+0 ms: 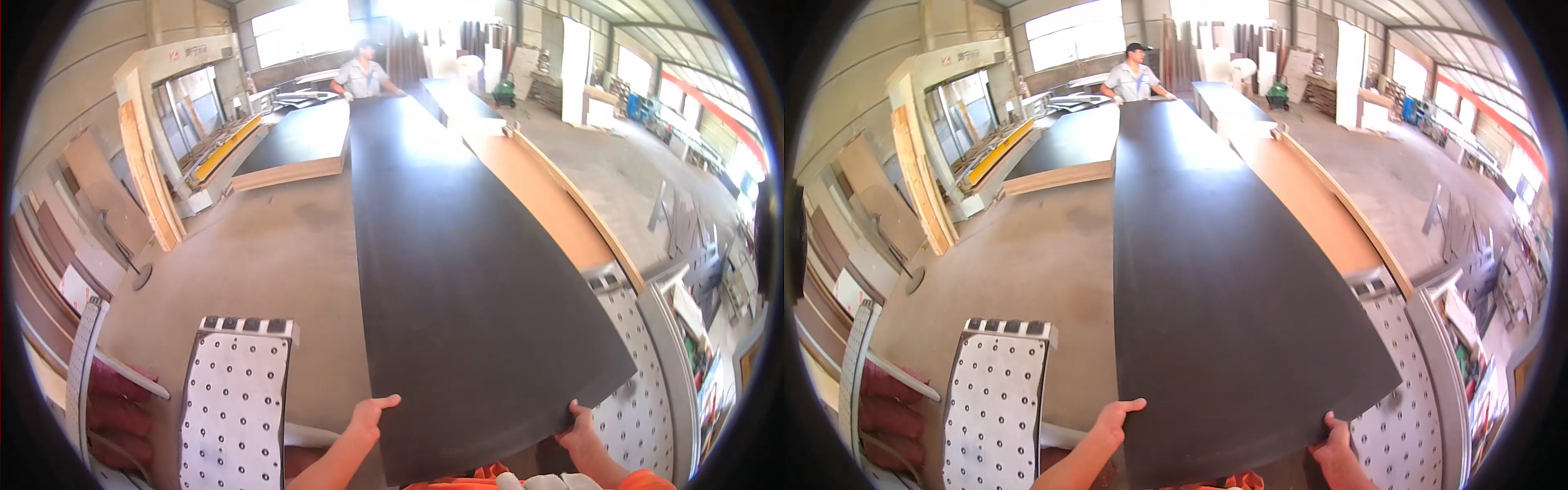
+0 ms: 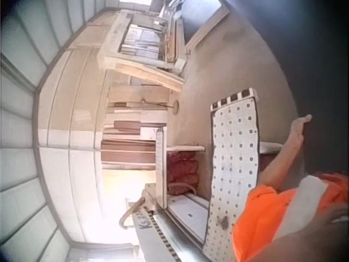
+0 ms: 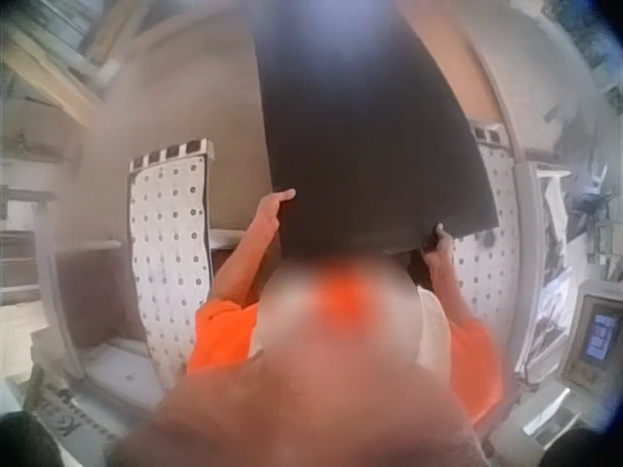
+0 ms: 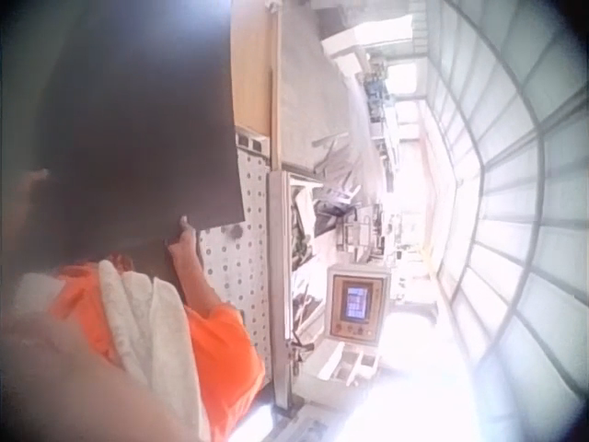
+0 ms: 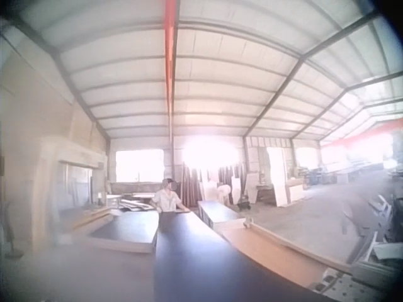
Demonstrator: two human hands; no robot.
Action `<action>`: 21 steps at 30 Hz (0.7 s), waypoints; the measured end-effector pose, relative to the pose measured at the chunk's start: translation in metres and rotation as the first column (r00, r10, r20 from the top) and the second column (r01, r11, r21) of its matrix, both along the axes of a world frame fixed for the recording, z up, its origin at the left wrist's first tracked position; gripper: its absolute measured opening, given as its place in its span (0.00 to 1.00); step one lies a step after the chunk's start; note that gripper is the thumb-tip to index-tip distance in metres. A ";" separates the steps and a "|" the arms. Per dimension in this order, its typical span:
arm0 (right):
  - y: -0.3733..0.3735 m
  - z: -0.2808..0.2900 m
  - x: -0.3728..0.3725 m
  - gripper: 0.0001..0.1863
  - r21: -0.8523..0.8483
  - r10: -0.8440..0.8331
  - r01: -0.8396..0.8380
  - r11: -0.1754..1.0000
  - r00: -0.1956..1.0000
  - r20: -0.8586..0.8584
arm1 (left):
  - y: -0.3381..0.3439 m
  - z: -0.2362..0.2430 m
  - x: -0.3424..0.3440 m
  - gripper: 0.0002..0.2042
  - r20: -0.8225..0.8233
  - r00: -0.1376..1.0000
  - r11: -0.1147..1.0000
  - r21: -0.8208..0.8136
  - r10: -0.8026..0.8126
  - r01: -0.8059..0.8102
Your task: The person carries a large panel with a coworker to load it into a cutting machine, guides it through the machine to cut it, and then carries the cut panel to place it onto a stack.
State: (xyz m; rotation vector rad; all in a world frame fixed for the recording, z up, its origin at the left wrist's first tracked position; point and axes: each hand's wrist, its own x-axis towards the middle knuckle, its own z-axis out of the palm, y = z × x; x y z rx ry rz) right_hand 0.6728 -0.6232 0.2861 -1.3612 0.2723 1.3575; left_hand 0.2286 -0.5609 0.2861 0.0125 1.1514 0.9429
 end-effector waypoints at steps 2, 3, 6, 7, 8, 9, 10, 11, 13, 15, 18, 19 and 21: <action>0.046 -0.014 -0.031 0.16 0.021 0.047 -0.046 0.999 0.998 -0.044 | 0.051 0.003 -0.040 0.15 -0.050 0.999 1.000 -0.015 0.017 -0.017; 0.070 -0.027 -0.045 0.16 0.040 0.080 -0.076 0.996 0.992 -0.098 | 0.077 -0.001 -0.061 0.15 -0.042 0.999 1.000 -0.003 0.029 -0.030; 0.139 -0.068 -0.095 0.20 0.048 0.188 -0.182 0.982 0.963 -0.193 | 0.154 -0.027 -0.128 0.15 -0.043 0.999 1.000 -0.007 -0.006 0.005; 0.172 -0.071 -0.114 0.20 0.050 0.200 -0.194 0.980 0.961 -0.192 | 0.177 -0.040 -0.148 0.15 -0.092 0.996 1.000 -0.008 0.014 -0.015; 0.194 -0.063 -0.139 0.20 -0.030 0.160 -0.171 0.985 0.961 -0.226 | 0.199 -0.040 -0.164 0.16 -0.142 0.990 0.999 -0.017 0.025 -0.028; 0.219 -0.059 -0.159 0.20 -0.113 0.116 -0.149 0.982 0.960 -0.257 | 0.225 -0.040 -0.182 0.16 -0.144 0.989 0.999 -0.024 0.028 -0.032; 0.244 -0.070 -0.170 0.22 -0.100 0.192 -0.230 0.968 0.936 -0.295 | 0.251 -0.038 -0.198 0.16 -0.160 0.987 0.999 -0.036 0.023 -0.029; 0.271 -0.065 -0.187 0.22 -0.111 0.187 -0.228 0.967 0.936 -0.298 | 0.276 -0.034 -0.210 0.17 -0.172 0.985 0.999 -0.049 0.012 -0.020; 0.330 -0.058 -0.231 0.23 -0.219 0.165 -0.226 0.949 0.950 -0.265 | 0.330 -0.045 -0.247 0.17 -0.181 0.983 0.997 -0.069 0.018 -0.031; 0.390 -0.076 -0.253 0.24 -0.235 0.185 -0.280 0.931 0.915 -0.360 | 0.388 -0.056 -0.275 0.17 -0.196 0.980 0.997 -0.075 0.020 -0.035; 0.486 -0.138 -0.267 0.26 -0.193 0.246 -0.349 0.917 0.875 -0.417 | 0.480 -0.069 -0.303 0.17 -0.285 0.958 0.995 -0.103 -0.011 -0.019; 0.504 -0.155 -0.266 0.27 -0.158 0.272 -0.353 0.922 0.883 -0.384 | 0.504 -0.068 -0.308 0.17 -0.279 0.960 0.998 -0.070 -0.024 0.005; 0.579 -0.148 -0.297 0.26 -0.201 0.310 -0.401 0.894 0.876 -0.370 | 0.575 -0.064 -0.323 0.18 -0.283 0.959 1.000 -0.019 -0.002 -0.004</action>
